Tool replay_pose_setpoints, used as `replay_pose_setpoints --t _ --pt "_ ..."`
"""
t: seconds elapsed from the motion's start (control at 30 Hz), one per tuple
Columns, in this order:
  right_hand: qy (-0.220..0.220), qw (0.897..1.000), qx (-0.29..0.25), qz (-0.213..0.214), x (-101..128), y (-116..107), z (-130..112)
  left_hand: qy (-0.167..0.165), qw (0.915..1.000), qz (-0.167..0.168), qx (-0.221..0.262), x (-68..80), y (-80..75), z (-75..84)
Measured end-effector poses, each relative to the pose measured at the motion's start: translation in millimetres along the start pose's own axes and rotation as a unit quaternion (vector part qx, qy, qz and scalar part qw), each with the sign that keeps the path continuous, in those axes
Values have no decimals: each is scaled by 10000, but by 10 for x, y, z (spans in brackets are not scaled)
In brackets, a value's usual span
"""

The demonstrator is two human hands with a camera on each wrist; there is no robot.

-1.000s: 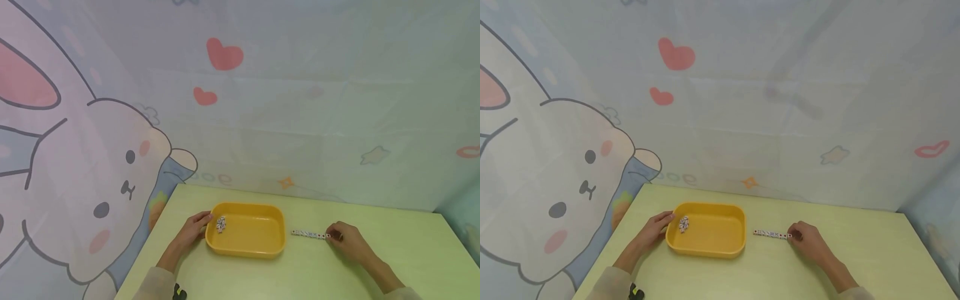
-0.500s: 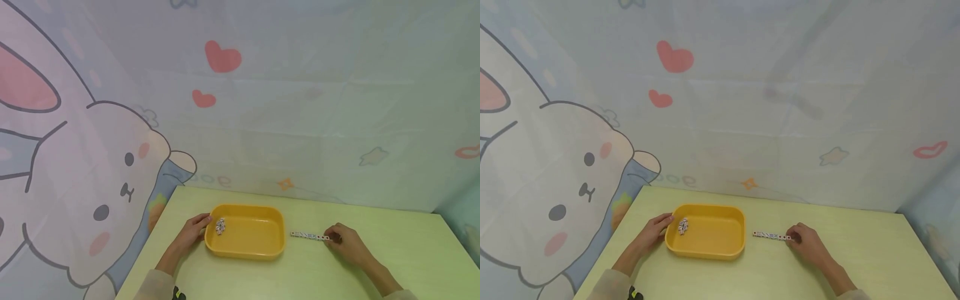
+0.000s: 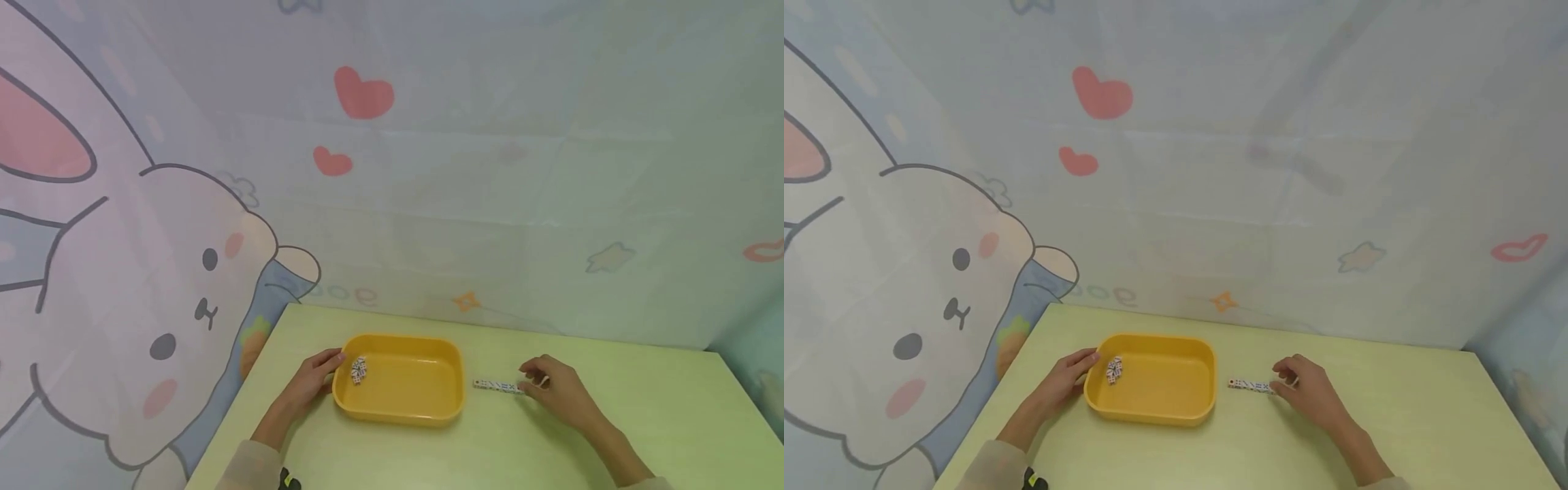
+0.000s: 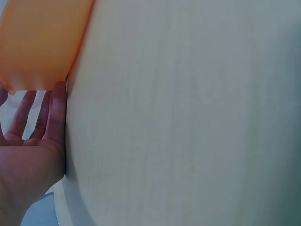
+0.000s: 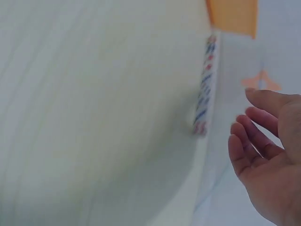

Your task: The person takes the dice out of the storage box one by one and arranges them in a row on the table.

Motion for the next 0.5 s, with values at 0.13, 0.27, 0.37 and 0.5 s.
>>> replay_pose_setpoints --t 0.13,0.27,0.37,0.5 --pt "-427 9983 -270 299 -219 133 -426 43 10000 22 -30 10 -12 14" --pt "-1054 9928 -473 327 -481 415 -881 80 9999 -55 -41 3 4 16" --pt "-1474 9878 -505 60 -680 703 -1184 72 9999 -66 -39 0 11 8" --pt "-1505 9851 -723 -402 -935 1101 -1407 17 10000 33 -27 15 5 -3"
Point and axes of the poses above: each hand's wrist, its own x-axis away from the middle knuckle, its own y-axis out of the palm, z = x × y, the point moved 8 cm from there along -x, towards the middle knuckle, and after that the axes turned 10 degrees about -z, right-handed, at the moved point
